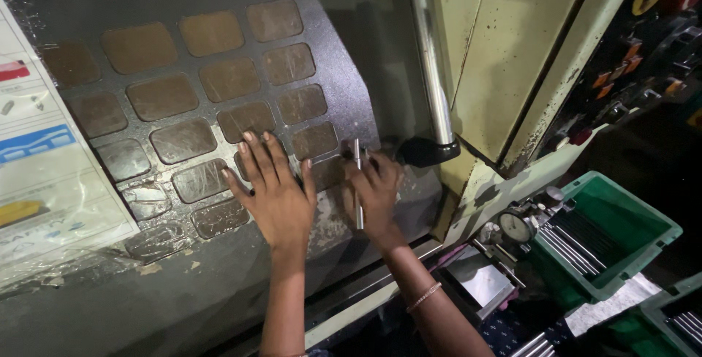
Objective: The person opens a machine door, removes a metal rod, and measures it with a caliper. They then place the rod on a metal surface and rub it with another rod. This process is repeated multiple times.
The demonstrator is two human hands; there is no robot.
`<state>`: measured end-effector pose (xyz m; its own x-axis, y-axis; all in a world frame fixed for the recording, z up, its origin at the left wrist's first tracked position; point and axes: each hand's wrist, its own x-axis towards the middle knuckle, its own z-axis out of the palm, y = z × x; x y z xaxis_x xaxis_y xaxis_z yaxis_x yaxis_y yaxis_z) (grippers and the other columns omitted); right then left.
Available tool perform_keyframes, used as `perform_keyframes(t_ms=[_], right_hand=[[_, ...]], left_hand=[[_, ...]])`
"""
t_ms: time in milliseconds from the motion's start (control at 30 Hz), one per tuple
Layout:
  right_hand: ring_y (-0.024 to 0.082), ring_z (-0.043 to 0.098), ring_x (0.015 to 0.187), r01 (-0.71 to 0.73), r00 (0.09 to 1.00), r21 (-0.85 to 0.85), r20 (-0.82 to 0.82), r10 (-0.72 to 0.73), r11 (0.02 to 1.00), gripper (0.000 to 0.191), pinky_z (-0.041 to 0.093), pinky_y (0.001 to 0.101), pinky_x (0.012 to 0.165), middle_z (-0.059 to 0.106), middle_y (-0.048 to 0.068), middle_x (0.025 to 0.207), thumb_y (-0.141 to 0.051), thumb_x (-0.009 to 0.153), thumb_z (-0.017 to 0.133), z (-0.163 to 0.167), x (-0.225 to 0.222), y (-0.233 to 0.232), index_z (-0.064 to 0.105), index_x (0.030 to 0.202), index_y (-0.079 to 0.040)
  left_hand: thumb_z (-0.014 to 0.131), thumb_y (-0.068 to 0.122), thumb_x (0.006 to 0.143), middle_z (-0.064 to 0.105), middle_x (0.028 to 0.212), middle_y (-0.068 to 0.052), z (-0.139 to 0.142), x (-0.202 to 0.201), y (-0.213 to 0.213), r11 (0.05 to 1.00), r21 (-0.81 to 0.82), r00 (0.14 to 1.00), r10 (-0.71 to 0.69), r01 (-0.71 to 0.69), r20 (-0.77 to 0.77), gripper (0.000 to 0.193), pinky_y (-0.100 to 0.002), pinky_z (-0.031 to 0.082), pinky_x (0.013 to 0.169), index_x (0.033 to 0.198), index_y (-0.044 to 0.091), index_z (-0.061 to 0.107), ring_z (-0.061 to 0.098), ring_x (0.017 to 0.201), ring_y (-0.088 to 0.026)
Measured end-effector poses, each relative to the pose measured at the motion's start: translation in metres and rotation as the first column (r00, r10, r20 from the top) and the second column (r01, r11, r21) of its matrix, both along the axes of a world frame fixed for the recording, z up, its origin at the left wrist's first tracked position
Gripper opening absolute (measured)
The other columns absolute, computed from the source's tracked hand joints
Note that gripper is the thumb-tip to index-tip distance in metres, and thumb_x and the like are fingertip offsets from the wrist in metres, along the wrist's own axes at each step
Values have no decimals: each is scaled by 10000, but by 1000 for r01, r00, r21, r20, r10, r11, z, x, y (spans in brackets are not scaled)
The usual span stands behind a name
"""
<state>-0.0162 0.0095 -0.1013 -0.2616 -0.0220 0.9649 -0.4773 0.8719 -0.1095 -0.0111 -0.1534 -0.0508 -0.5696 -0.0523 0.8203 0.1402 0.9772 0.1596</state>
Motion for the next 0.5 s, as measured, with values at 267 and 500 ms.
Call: perform_keyframes(t_ms=[267, 500], right_hand=[[366, 497, 1283, 3, 999, -103, -44, -8, 995, 330, 348, 522, 1047, 657, 164, 1289, -171, 864, 697, -6, -5, -1, 678, 1191, -135], [396, 531, 1228, -19, 997, -239, -71, 2, 971, 350, 407, 528, 1057, 652, 161, 1190, -86, 853, 676, -8, -5, -4, 673, 1202, -67]], left_hand=[[391, 488, 1107, 330, 1678, -235, 1, -1, -1, 1000, -20, 1000, 15, -15, -8, 688, -638, 104, 1251, 1596, 5, 420, 227, 1583, -343], [398, 480, 1106, 343, 1673, -228, 2, 0, -1, 1000, -21, 1000, 23, -23, -9, 677, -640, 115, 1250, 1591, 9, 430, 243, 1577, -340]])
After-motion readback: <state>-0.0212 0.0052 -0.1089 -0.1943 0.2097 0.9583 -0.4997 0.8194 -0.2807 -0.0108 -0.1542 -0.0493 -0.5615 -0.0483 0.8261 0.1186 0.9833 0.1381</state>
